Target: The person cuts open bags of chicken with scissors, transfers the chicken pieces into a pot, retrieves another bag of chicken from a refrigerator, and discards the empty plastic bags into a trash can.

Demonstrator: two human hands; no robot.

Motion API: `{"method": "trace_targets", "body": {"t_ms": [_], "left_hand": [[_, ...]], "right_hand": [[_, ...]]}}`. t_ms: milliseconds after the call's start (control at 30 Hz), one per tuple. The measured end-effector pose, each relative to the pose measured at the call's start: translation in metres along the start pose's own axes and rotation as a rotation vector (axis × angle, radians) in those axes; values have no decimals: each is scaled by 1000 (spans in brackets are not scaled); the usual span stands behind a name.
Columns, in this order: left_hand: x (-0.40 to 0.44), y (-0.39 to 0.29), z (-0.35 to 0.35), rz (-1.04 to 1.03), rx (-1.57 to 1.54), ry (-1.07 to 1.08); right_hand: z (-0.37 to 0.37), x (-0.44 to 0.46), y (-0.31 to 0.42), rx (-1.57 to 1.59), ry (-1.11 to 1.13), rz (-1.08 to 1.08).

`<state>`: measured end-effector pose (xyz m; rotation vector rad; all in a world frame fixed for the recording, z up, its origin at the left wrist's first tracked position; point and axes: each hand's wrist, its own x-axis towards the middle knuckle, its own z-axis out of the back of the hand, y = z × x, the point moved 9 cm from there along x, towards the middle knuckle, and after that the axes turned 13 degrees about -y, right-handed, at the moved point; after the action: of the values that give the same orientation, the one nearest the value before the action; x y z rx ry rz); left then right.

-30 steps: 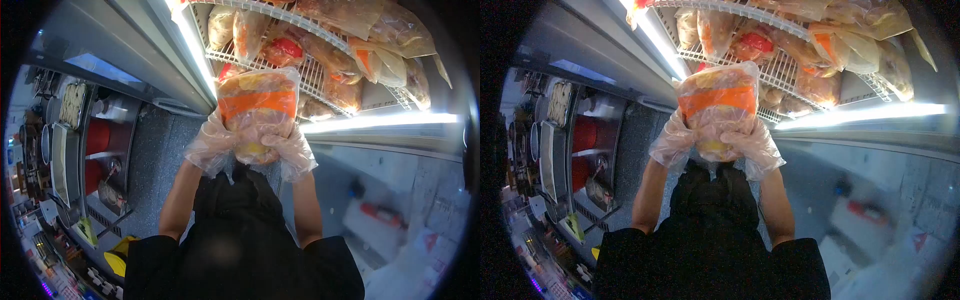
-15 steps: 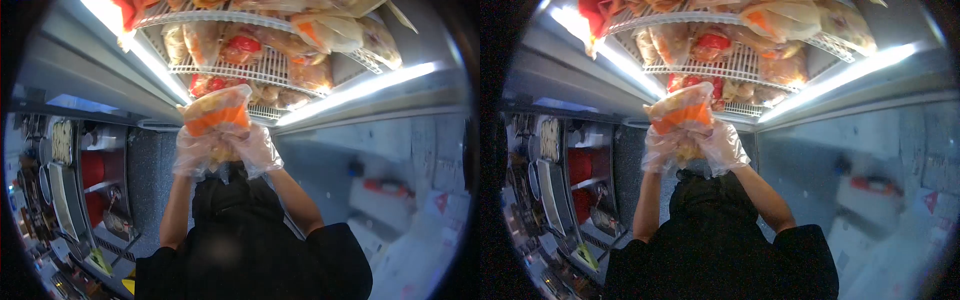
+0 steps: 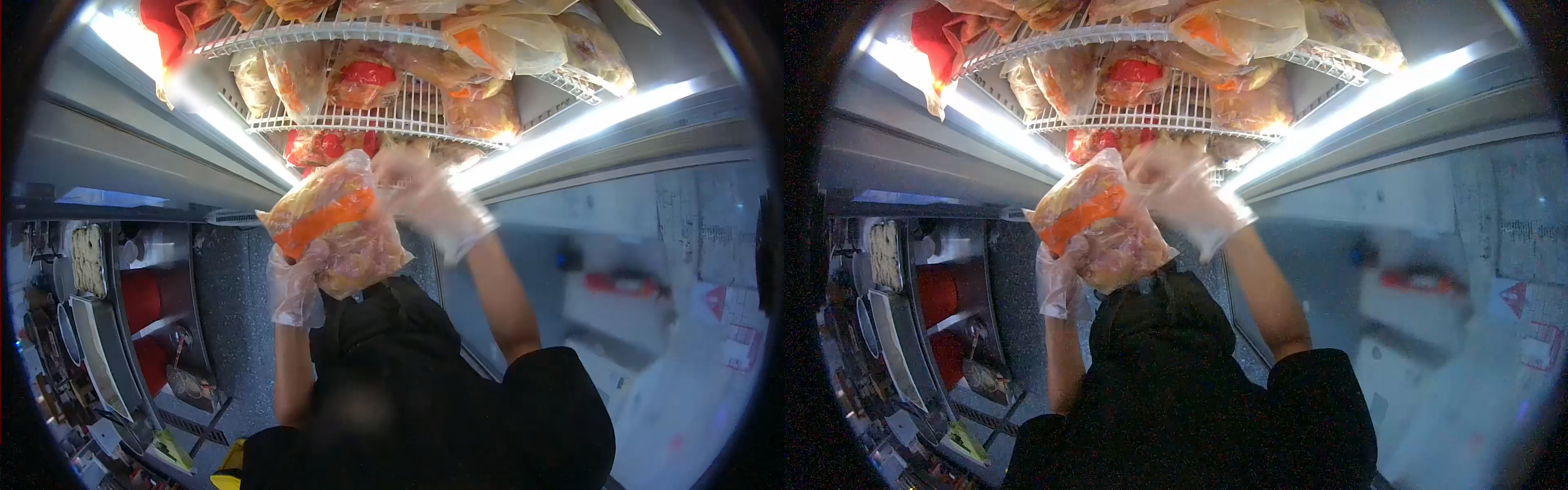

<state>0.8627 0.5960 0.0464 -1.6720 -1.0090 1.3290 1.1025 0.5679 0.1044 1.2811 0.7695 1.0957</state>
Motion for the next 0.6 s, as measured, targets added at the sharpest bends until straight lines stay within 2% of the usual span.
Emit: {"method": "trace_targets", "body": {"t_ms": [33,100,167,267,367,467,533,600], "left_hand": [[2,7,14,6,0,-48],[5,15,34,2,-118,-98],[5,20,55,-12,-326,-96],[7,33,98,-36,-311,-202],[3,57,132,-1,-375,-287],[2,81,153,31,-506,-376],[1,99,159,95,-590,-394],[-5,100,157,139,-584,-436]], "right_hand": [[47,25,-27,37,-98,22],[179,52,-40,-642,-621,-140],[238,68,-50,-581,-849,-327],[214,116,-93,612,-665,-636],[206,145,-118,882,-593,-613],[144,149,-66,817,-432,-528],[103,134,-44,837,-419,-522],[74,108,-42,1118,-472,-520]]}}
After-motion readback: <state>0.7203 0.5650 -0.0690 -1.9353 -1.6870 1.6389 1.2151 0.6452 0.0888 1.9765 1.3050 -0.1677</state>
